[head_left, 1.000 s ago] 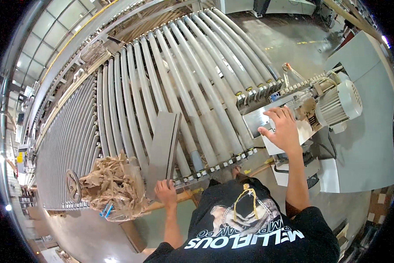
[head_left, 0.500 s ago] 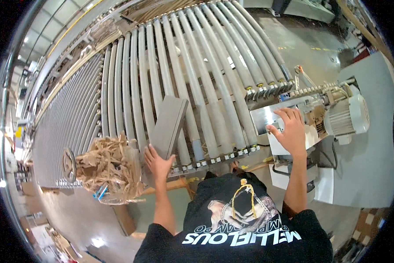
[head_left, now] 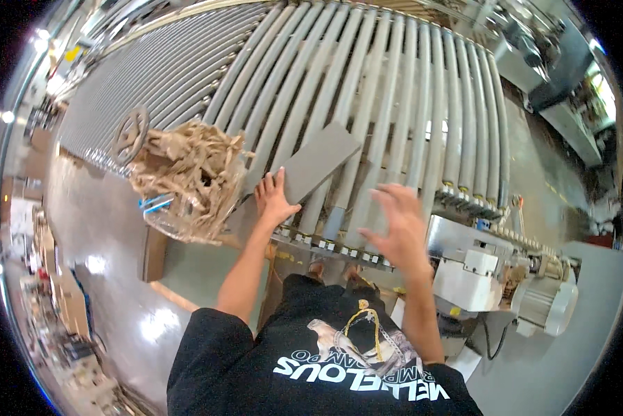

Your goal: The person picks up wood slats from a roller conveyor, feeds them through a processing machine, and stacks the finished slats on a platform.

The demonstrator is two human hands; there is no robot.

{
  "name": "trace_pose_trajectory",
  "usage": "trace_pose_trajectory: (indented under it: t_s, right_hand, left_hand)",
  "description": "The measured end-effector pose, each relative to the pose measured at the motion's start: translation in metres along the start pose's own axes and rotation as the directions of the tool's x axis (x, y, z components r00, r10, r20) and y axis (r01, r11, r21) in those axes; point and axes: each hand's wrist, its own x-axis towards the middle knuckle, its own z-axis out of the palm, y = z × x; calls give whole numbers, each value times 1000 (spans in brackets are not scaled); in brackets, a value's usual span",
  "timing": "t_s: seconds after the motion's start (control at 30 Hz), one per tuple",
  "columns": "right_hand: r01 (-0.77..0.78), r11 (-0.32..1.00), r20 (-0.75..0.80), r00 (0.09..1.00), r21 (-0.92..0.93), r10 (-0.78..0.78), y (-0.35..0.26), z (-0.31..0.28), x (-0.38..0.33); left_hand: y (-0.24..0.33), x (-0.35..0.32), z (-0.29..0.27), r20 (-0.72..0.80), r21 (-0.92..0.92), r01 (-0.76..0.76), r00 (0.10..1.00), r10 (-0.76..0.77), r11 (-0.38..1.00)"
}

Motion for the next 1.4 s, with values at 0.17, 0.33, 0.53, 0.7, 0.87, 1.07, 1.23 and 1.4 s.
trace_pose_trajectory:
  t_s: [0.17, 0.33, 0.53, 0.7, 0.87, 1.07, 1.23, 1.4]
  right_hand:
    - [398, 910, 387, 862, -118, -327, -9, 141, 80]
    - [734, 638, 704, 579, -231, -411, -19, 212, 120]
    - [896, 411, 794, 370, -169, -481, 8, 248, 164]
    - [848, 528, 786, 363, -55, -500, -19, 248, 174]
    - [782, 596, 848, 431, -183, -306, -25, 239, 145]
    - [465, 862, 954, 109, 200, -280, -97, 219, 92]
    - [198, 874, 893, -176, 444, -414, -269, 225, 15]
    - [170, 860, 853, -313, 482, -416, -422, 277, -48]
  left_hand:
    - [-1, -25, 13, -4, -49, 1, 1000, -1, 999]
    - [-11, -49, 22, -62, -48, -2, 998, -1, 999]
    - [10, -101, 10, -179, 147, 2, 984, 24, 989]
    - [-1, -257, 0, -115, -339, 120, 979, -168, 933]
    - [-12, -384, 37, 21, -478, 437, 873, -487, 762]
    - [-38, -445, 48, 284, -759, 611, 620, -731, 224]
    - [-67, -433, 45, 194, -980, 181, 737, -648, -87]
    - [-123, -457, -12, 72, -929, -170, 790, -609, -330]
